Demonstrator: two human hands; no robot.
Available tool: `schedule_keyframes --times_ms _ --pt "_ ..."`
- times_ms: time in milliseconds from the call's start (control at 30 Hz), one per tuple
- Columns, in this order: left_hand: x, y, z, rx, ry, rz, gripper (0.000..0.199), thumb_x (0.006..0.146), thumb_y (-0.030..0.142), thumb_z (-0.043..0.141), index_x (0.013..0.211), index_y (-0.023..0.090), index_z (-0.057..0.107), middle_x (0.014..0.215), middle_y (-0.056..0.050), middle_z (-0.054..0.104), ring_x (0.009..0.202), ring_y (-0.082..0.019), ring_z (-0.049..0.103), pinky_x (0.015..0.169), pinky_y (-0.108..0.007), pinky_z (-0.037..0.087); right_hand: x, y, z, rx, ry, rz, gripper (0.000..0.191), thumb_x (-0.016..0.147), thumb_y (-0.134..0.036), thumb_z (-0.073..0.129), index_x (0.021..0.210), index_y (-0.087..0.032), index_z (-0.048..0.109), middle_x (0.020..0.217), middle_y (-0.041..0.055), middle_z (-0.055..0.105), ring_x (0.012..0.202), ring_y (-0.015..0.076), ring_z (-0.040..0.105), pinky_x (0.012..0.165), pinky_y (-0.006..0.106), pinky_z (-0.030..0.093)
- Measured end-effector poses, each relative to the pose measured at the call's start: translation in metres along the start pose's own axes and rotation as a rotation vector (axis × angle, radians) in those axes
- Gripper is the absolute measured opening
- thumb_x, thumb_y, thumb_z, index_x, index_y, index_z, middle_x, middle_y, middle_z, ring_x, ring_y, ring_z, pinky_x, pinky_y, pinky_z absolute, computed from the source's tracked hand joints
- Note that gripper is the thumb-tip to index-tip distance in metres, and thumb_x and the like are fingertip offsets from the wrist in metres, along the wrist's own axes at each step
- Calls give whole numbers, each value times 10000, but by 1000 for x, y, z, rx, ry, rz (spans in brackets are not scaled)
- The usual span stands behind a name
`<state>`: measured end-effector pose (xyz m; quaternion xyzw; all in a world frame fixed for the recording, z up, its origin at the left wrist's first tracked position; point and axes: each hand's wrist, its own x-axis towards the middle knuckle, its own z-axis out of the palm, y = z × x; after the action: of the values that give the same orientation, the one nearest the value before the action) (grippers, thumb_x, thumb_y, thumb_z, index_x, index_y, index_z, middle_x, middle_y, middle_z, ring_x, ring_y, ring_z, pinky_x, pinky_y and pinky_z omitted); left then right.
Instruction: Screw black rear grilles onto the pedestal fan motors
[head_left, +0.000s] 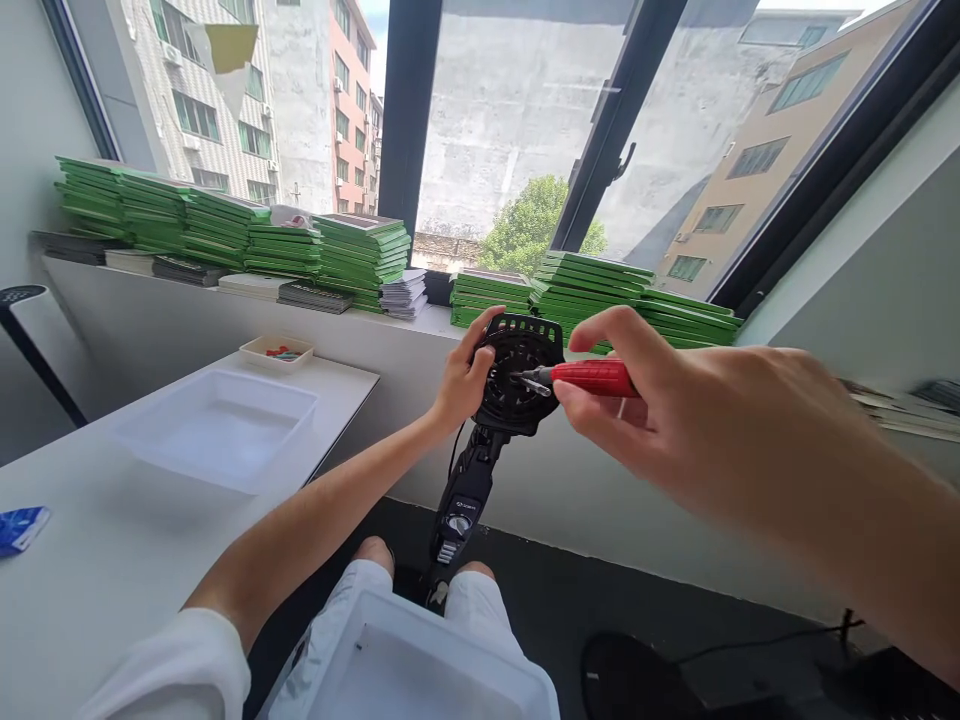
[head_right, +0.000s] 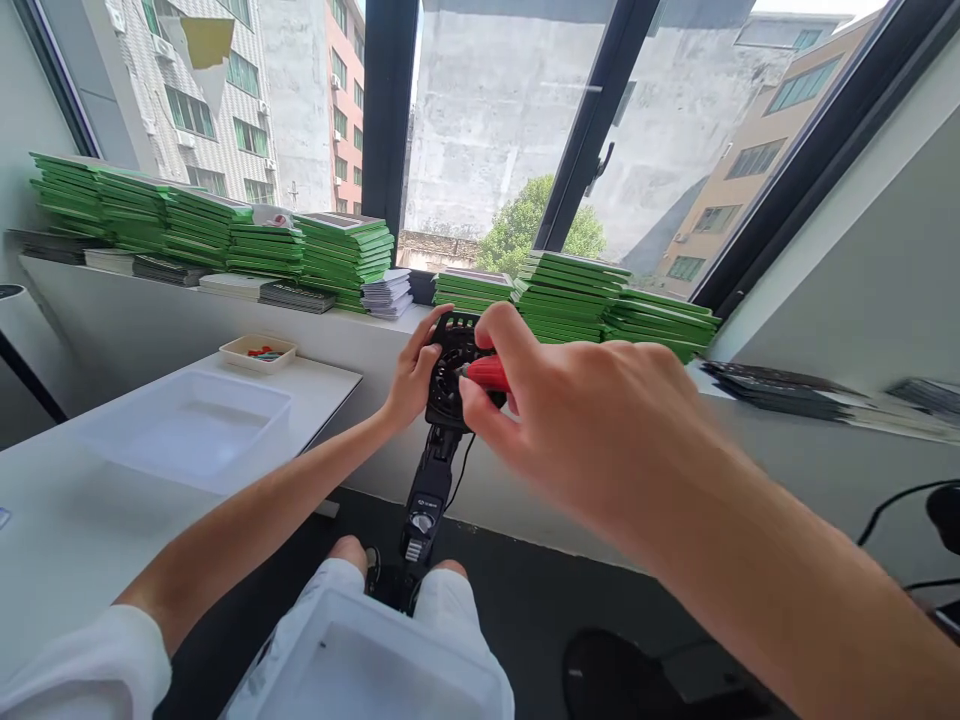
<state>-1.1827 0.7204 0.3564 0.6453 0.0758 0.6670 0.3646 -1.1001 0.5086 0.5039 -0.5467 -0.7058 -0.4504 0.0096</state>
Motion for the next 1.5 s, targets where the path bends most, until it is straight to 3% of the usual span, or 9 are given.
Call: schedule_keyframes --times_ms 67,233,400,567,767,1000,1133,1233,1500 --pt "0 0 0 -5 3 2 550 1048 598 447 1491 286 542 1078 -38 655 800 -174 548 762 -315 491 1 0 2 50 11 -11 431 1042 -456 314 1173 -168 607 458 -41 458 357 174 447 430 244 199" --pt "-1 2 0 -38 -4 26 555 1049 592 465 1490 267 554 1128 -50 659 877 -194 577 853 -347 513 3 -2 2 -146 94 35 616 1097 -527 159 839 -197 612 407 -11 332 363 191 411 451 275 188" --pt "-1 5 1 -7 5 -30 571 1045 615 457 1497 280 553 1046 -42 659 777 -184 559 791 -349 529 0 -3 -1 97 38 -109 487 1075 -413 194 1182 -139 581 461 -42 436 330 158 388 415 250 214" --pt "0 4 0 -22 15 -16 542 1051 580 470 1484 269 566 1110 -49 665 825 -187 569 815 -349 527 -5 -9 -7 -309 116 -29 568 1144 -484 223 834 -178 589 431 -31 278 377 184 395 476 279 175" --pt "1 2 -1 -9 -6 3 568 1058 602 434 1501 259 531 1114 -49 677 839 -185 581 851 -349 524 -1 -2 2 215 141 -181 534 1129 -498 161 1188 -154 566 507 -40 486 342 152 400 403 249 224" --pt "2 0 2 -17 9 -14 519 1056 537 452 1485 263 550 1199 -49 690 951 -220 625 937 -383 520 -4 0 4 -183 226 -20 564 1136 -523 161 830 -215 521 427 -43 308 345 181 383 448 259 171" --pt "5 -3 -6 -33 -88 4 568 1033 511 485 1544 263 485 1387 -74 662 1193 -286 638 1107 -450 477 -4 0 8 6 265 -193 496 1143 -431 156 1070 -140 550 450 -66 401 298 147 361 396 219 176" --pt "8 -8 -14 -70 -237 46 688 991 511 568 1611 274 388 1613 -78 507 1427 -330 517 1243 -479 369 -3 -1 8 -278 283 -74 514 1148 -382 176 839 -188 537 406 -78 211 307 160 309 445 237 104" --pt "10 -11 -16 -91 -224 54 660 1023 561 569 1595 281 394 1509 -100 580 1351 -300 585 1193 -469 457 5 0 10 -129 255 -158 550 1155 -406 101 910 -160 529 398 -106 231 266 138 351 428 184 94"
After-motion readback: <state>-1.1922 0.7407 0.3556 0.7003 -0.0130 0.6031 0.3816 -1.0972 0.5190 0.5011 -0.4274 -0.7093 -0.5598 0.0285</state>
